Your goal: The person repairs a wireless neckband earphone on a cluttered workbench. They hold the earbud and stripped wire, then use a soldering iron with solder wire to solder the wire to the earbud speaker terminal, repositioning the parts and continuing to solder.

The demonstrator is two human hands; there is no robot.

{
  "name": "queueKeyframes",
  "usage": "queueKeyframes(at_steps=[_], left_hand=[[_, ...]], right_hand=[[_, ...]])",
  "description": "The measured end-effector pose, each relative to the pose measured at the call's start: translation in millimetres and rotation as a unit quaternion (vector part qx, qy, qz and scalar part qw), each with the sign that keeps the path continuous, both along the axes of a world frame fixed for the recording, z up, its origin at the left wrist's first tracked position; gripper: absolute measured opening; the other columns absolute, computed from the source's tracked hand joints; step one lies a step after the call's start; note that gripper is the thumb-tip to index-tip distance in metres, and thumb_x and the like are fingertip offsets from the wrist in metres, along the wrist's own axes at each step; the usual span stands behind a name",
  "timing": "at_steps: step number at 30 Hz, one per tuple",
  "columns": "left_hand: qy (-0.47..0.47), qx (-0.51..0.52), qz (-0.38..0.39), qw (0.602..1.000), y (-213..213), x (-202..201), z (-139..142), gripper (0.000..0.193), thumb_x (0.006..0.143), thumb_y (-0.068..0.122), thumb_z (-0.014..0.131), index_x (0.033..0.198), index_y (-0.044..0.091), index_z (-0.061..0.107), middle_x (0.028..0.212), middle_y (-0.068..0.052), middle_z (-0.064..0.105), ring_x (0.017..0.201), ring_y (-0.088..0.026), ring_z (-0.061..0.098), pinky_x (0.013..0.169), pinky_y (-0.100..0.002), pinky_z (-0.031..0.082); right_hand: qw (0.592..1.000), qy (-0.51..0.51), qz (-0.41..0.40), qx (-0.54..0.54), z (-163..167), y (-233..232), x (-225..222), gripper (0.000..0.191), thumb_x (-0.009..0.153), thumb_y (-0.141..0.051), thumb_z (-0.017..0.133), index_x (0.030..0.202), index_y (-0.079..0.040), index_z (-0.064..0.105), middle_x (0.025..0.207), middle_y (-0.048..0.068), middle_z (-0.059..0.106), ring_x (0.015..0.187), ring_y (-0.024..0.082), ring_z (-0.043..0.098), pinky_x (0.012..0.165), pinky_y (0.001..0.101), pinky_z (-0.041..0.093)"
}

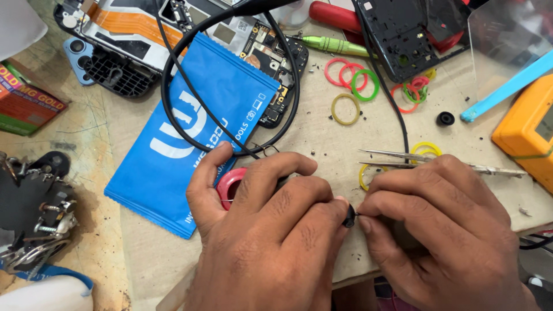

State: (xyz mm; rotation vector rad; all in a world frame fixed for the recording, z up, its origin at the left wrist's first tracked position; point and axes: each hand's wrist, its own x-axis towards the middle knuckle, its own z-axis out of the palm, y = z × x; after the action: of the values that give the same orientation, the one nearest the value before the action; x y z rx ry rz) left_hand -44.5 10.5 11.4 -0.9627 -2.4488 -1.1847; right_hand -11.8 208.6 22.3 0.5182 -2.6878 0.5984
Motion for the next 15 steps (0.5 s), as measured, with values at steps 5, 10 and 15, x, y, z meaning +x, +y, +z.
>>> queueKeyframes(at_steps=[5,10,15], left_hand=[[-0.006,0.004,-0.002,1.000,0.4,-0.7,-0.3,0.017,0.079,0.016,0.075,0.095,0.009,0.074,0.100,-0.001,0.067,0.116,-0.023,0.063,0.107,-0.074,0.023],[-0.002,0.004,0.007,1.000,1.7,-1.4,0.7,0.014,0.080,0.013,0.073,0.094,0.010,0.073,0.099,-0.001,0.066,0.115,-0.023,0.064,0.108,-0.072,0.023],[-0.012,0.008,0.000,1.000,1.1,-2.0,2.1,0.016,0.079,0.012,0.071,0.094,0.010,0.073,0.099,-0.001,0.066,0.114,-0.023,0.064,0.109,-0.072,0.022]], right_hand=[[1.000,-0.001,0.008,-0.003,-1.1,0.8,-1.6,0.018,0.075,-0.006,0.080,0.089,-0.004,0.068,0.093,0.008,0.069,0.078,0.025,0.062,0.072,0.0363,0.050],[1.000,-0.005,0.010,-0.017,0.1,1.1,-1.8,0.018,0.076,-0.006,0.081,0.088,-0.004,0.068,0.092,0.008,0.069,0.078,0.024,0.063,0.071,0.0354,0.049],[1.000,-0.007,0.005,-0.018,0.4,1.0,-1.4,0.018,0.077,-0.007,0.081,0.088,-0.004,0.068,0.092,0.008,0.069,0.078,0.025,0.063,0.071,0.0366,0.049]])
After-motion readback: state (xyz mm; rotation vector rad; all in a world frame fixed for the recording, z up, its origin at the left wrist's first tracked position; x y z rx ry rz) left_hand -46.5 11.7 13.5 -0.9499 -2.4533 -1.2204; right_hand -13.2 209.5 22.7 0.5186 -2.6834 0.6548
